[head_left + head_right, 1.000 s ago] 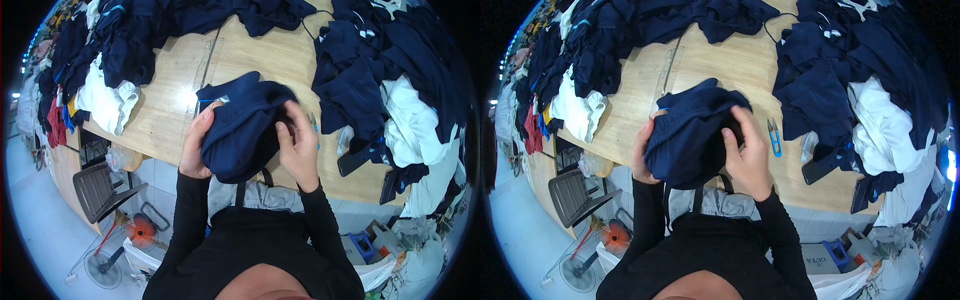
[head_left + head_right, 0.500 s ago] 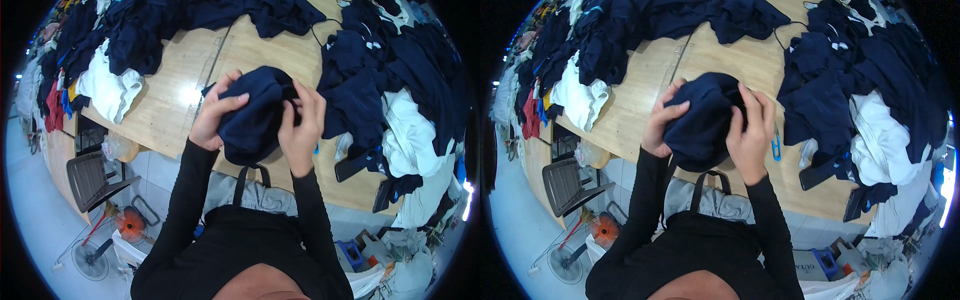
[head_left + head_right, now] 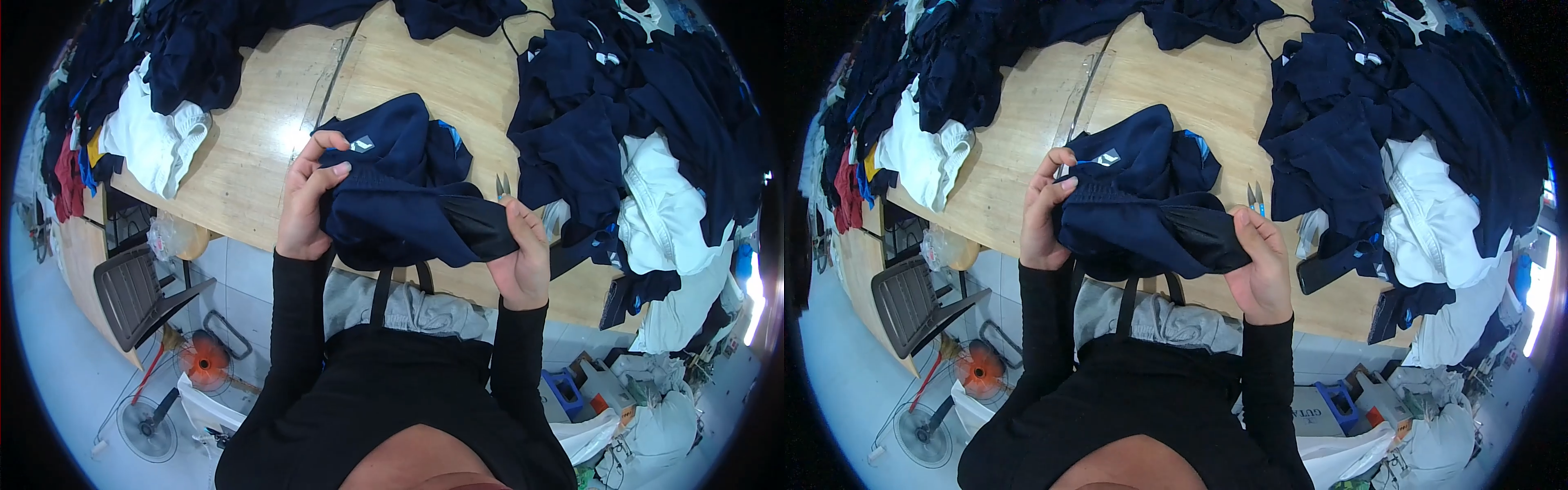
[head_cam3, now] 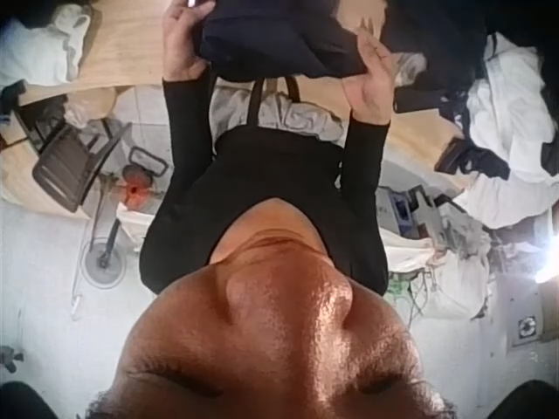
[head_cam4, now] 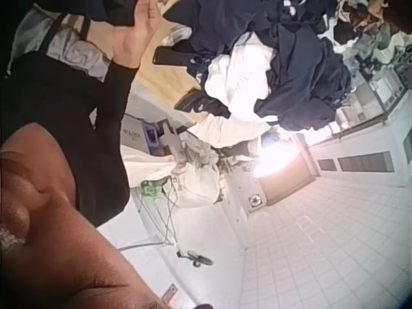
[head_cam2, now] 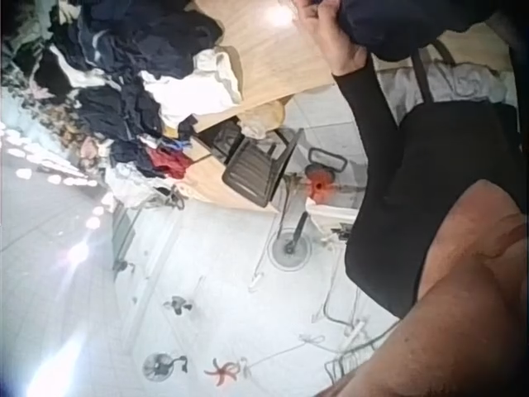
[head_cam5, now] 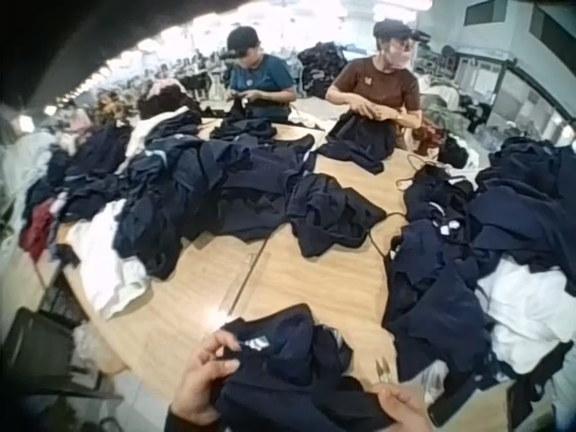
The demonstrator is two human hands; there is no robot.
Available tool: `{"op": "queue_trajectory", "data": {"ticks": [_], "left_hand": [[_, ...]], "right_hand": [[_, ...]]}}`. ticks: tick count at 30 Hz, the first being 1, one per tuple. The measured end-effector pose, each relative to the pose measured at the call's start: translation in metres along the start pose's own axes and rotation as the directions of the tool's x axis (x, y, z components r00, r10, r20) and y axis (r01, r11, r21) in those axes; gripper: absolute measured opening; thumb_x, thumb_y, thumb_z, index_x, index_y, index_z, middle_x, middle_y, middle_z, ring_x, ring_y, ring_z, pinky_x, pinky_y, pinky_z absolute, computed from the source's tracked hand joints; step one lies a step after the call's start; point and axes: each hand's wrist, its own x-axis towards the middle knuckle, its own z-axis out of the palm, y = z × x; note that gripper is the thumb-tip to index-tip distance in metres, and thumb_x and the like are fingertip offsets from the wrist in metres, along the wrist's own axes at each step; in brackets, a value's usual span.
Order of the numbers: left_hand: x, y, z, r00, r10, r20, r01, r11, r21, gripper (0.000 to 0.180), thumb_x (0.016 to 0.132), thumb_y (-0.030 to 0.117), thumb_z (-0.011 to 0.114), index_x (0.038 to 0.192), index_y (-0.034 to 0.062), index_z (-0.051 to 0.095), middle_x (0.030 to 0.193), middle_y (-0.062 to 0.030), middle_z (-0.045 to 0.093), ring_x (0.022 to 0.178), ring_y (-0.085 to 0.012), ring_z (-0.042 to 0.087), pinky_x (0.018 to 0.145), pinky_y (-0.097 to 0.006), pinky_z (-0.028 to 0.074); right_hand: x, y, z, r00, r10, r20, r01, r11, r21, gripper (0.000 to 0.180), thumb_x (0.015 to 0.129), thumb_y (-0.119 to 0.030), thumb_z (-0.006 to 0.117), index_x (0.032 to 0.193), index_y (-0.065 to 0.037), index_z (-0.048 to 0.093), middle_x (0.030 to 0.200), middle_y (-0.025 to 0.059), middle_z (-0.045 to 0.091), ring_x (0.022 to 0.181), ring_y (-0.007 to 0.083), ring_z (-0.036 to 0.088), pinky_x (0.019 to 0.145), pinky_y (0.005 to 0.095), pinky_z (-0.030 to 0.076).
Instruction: Trim loose threads from navy blue garments using small thread cutters on a factory work table.
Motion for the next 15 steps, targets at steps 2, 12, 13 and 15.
{"op": "queue_trajectory", "data": {"ticks": [2, 12, 13, 15], "left_hand": [[0.000, -0.003, 0.002, 1.000, 0.019, 0.020, -0.020, 1.000, 0.003, 0.026, 0.097, -0.003, 0.063, 0.121, 0.0056, 0.061, 0.113, -0.0085, 0.075, 0.099, -0.0132, 0.074, 0.091, -0.025, 0.060], [-0.003, 0.001, -0.027, 0.754, -0.500, 0.426, -0.091, 0.562, 0.822, 0.025, 0.094, 0.014, 0.087, 0.108, 0.0004, 0.072, 0.091, 0.0032, 0.066, 0.088, -0.0057, 0.058, 0.080, -0.026, 0.048], [0.000, -0.005, -0.025, 0.740, -0.469, 0.483, -0.082, 0.649, 0.756, 0.020, 0.096, 0.013, 0.085, 0.103, -0.0004, 0.072, 0.091, 0.0034, 0.066, 0.089, -0.0061, 0.057, 0.080, -0.027, 0.048], [-0.014, -0.028, -0.029, 0.886, -0.214, 0.412, -0.010, 0.878, 0.478, 0.013, 0.102, 0.009, 0.076, 0.110, -0.0010, 0.073, 0.098, -0.0006, 0.071, 0.098, -0.0095, 0.063, 0.088, -0.028, 0.051]], "right_hand": [[0.001, -0.002, -0.001, 1.000, -0.012, -0.012, 0.012, 1.000, 0.001, 0.029, 0.116, -0.020, 0.054, 0.125, 0.006, 0.064, 0.120, 0.0178, 0.077, 0.109, 0.0249, 0.077, 0.104, 0.0384, 0.059], [0.013, -0.038, -0.008, 0.963, -0.210, 0.168, 0.260, 0.891, -0.372, 0.024, 0.114, -0.016, 0.058, 0.125, 0.001, 0.071, 0.120, 0.0139, 0.077, 0.113, 0.0237, 0.075, 0.100, 0.0338, 0.056], [0.023, -0.037, -0.001, 0.880, -0.438, 0.184, 0.412, 0.509, -0.756, 0.024, 0.113, -0.013, 0.057, 0.128, 0.000, 0.071, 0.123, 0.0159, 0.077, 0.119, 0.0284, 0.073, 0.104, 0.0363, 0.055], [0.026, -0.034, 0.024, 0.630, -0.605, 0.486, 0.249, -0.435, -0.865, 0.033, 0.105, -0.005, 0.062, 0.137, -0.001, 0.070, 0.132, 0.0211, 0.074, 0.135, 0.0383, 0.066, 0.113, 0.0424, 0.050]]}}
